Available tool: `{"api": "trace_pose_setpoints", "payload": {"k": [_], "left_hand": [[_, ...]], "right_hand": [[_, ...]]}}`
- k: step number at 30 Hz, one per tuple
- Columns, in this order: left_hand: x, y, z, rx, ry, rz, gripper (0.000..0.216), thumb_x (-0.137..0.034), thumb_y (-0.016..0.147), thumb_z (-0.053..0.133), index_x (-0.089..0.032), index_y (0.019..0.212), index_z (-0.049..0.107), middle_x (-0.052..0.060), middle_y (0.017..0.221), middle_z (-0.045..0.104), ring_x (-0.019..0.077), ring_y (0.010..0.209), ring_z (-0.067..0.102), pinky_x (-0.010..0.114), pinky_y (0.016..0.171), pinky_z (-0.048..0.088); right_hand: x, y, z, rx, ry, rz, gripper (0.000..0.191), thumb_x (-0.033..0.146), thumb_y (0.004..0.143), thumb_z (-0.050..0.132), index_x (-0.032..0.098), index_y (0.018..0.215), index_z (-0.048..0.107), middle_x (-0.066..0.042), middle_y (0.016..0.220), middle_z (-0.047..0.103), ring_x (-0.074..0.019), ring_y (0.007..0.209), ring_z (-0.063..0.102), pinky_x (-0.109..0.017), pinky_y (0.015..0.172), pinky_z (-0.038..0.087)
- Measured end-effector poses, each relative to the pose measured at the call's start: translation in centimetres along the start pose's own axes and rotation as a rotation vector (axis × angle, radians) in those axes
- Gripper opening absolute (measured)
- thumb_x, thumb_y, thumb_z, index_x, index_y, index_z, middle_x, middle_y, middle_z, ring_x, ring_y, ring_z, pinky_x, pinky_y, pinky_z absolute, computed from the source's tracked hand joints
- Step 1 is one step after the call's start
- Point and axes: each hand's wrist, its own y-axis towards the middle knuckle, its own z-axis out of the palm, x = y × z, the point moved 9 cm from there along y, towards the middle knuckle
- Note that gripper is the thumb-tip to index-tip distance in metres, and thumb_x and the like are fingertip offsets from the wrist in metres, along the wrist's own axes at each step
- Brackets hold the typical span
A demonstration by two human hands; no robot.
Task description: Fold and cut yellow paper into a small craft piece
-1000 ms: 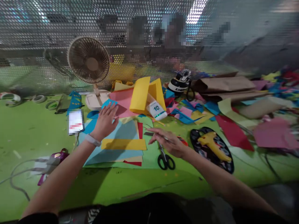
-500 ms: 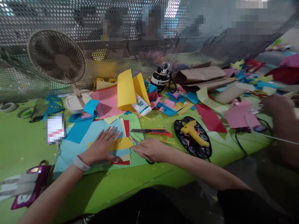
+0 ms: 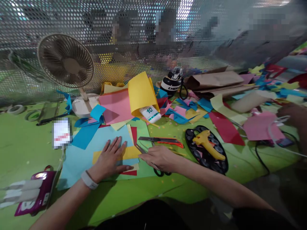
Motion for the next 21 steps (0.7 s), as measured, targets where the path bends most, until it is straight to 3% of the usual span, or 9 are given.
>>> {"api": "trace_pose_setpoints", "payload": {"k": [8, 14, 17, 21], "left_hand": [[-0.4, -0.1, -0.5, -0.016, -0.034, -0.03, 0.096, -0.08, 0.077, 0.045, -0.022, 0.152, 0.028, 0.014, 0.159, 0.023, 0.0322, 0.146, 0.021, 0.052, 0.118, 0.017], [1.1, 0.6, -2.0, -0.043, -0.07, -0.07, 0.082, -0.074, 0.087, 0.032, -0.023, 0.151, 0.028, 0.012, 0.157, 0.029, 0.0284, 0.146, 0.023, 0.049, 0.118, 0.023], [2.4, 0.8, -2.8, -0.095, -0.053, -0.108, 0.079, -0.071, 0.089, 0.035, -0.021, 0.151, 0.027, 0.014, 0.157, 0.03, 0.0287, 0.146, 0.024, 0.049, 0.116, 0.027], [3.0, 0.8, -3.3, -0.152, -0.044, -0.132, 0.076, -0.065, 0.09, 0.04, -0.02, 0.15, 0.028, 0.017, 0.156, 0.03, 0.0304, 0.146, 0.022, 0.05, 0.115, 0.029]], "right_hand": [[-0.2, 0.4, 2.0, 0.104, -0.011, 0.007, 0.03, 0.012, 0.089, 0.05, 0.013, 0.116, 0.062, -0.006, 0.07, 0.062, -0.0177, 0.065, 0.056, -0.029, 0.056, 0.036], [-1.2, -0.1, 2.1, 0.238, 0.028, 0.032, 0.039, 0.01, 0.084, 0.052, 0.016, 0.121, 0.062, -0.006, 0.07, 0.065, -0.0185, 0.065, 0.059, -0.029, 0.057, 0.038], [-3.9, 0.7, 0.2, 0.154, 0.133, 0.186, 0.042, 0.016, 0.087, 0.052, 0.02, 0.128, 0.061, -0.006, 0.075, 0.069, -0.0176, 0.066, 0.062, -0.027, 0.058, 0.041], [-11.3, 3.2, -1.7, -0.168, 0.452, 0.587, 0.029, 0.027, 0.087, 0.055, 0.021, 0.112, 0.068, -0.006, 0.096, 0.073, -0.017, 0.078, 0.066, -0.027, 0.067, 0.05]]}}
